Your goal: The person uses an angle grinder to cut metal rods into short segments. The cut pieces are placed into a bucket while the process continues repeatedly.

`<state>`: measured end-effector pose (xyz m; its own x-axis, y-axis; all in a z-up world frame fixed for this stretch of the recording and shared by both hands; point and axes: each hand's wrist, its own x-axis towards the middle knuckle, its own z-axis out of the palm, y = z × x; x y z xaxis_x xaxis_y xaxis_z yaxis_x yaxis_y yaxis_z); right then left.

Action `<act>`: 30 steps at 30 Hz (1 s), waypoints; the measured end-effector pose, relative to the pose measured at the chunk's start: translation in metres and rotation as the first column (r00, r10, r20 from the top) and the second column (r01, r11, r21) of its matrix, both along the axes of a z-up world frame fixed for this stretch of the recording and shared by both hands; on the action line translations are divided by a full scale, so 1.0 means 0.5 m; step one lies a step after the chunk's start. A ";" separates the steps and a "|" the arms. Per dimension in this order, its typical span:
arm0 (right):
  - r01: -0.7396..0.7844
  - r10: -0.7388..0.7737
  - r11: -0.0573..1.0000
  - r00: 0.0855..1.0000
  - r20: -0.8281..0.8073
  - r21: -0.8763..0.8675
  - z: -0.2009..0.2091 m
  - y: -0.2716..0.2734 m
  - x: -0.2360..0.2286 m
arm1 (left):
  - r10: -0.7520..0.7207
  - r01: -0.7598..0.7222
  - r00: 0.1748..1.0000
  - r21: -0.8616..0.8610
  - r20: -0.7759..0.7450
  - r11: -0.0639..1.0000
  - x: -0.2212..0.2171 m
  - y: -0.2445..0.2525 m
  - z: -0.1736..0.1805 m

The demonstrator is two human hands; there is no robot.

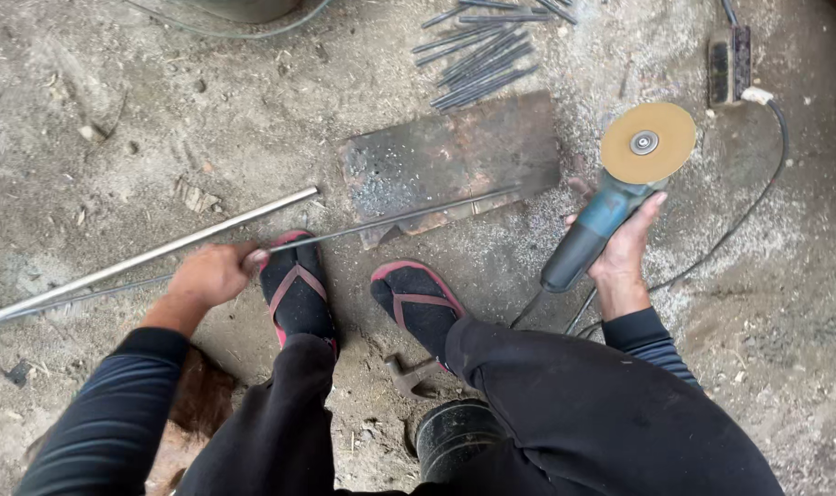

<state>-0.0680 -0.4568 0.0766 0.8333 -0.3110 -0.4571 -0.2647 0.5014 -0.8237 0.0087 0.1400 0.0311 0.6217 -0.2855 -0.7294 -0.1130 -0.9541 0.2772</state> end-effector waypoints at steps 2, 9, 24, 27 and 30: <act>0.043 -0.043 0.999 0.999 -0.022 0.005 0.002 0.004 -0.022 | -0.021 0.025 0.998 -0.072 0.054 0.997 0.012 -0.071 0.005; 0.046 -0.049 0.997 0.998 -0.048 -0.059 0.004 0.011 -0.068 | -0.057 0.059 0.998 0.052 -0.039 0.997 0.035 -0.195 0.024; 0.046 -0.046 0.999 0.992 -0.120 -0.002 -0.002 0.017 -0.075 | -0.050 0.062 0.988 0.081 -0.147 0.995 0.035 -0.199 0.048; 0.038 -0.041 0.999 0.989 -0.145 -0.023 0.000 0.019 -0.074 | -0.010 0.066 0.953 0.177 -0.301 0.982 0.038 -0.203 0.047; 0.035 -0.038 0.999 0.987 -0.158 -0.024 0.002 0.025 -0.074 | -0.089 0.121 0.972 0.136 -0.218 0.983 0.038 -0.201 0.047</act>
